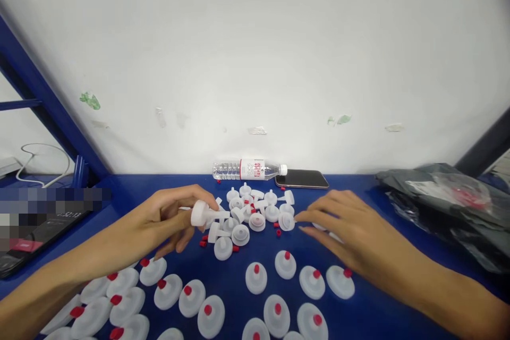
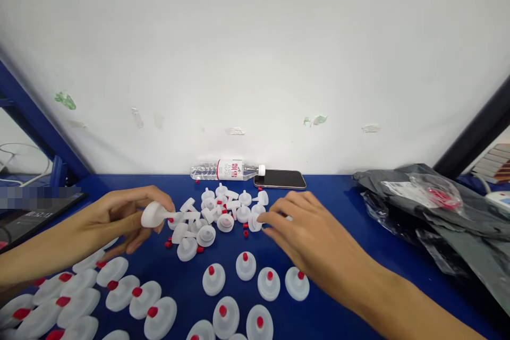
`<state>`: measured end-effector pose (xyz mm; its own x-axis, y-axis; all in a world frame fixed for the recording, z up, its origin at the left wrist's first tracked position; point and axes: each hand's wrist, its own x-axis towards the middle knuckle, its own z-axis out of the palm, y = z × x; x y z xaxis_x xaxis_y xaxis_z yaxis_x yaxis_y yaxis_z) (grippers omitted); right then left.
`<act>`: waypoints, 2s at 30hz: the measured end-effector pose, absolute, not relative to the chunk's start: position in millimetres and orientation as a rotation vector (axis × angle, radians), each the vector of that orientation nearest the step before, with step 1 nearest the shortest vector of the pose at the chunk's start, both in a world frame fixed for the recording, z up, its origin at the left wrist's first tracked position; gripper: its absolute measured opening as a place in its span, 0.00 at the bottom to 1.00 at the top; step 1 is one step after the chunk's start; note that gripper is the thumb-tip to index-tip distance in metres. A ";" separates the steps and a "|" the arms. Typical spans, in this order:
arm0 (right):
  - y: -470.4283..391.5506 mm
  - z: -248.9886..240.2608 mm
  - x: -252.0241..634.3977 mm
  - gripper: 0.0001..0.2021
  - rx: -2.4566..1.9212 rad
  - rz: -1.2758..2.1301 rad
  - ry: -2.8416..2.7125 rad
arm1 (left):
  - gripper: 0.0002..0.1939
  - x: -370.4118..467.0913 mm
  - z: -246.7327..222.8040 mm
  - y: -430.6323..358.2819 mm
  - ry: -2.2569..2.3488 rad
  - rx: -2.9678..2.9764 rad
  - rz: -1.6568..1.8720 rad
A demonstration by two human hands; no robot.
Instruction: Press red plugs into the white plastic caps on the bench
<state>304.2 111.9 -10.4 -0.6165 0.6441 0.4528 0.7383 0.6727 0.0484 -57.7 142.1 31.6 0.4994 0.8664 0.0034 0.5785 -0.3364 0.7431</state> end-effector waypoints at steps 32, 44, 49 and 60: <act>92.4 21.2 235.7 0.11 -1.126 1.086 -1.925 | 0.18 -17.7 1.0 94.2 1.052 2.609 1.050; 83.2 19.1 229.2 0.10 -1.044 1.130 -1.935 | 0.23 -15.3 -9.5 91.0 0.977 2.950 0.798; 83.6 20.7 228.0 0.09 -1.038 1.198 -1.865 | 0.18 -18.2 -11.4 89.1 0.956 3.018 0.910; 87.9 34.1 240.9 0.09 -1.061 1.132 -1.967 | 0.36 -27.4 -11.0 81.4 1.296 2.809 0.883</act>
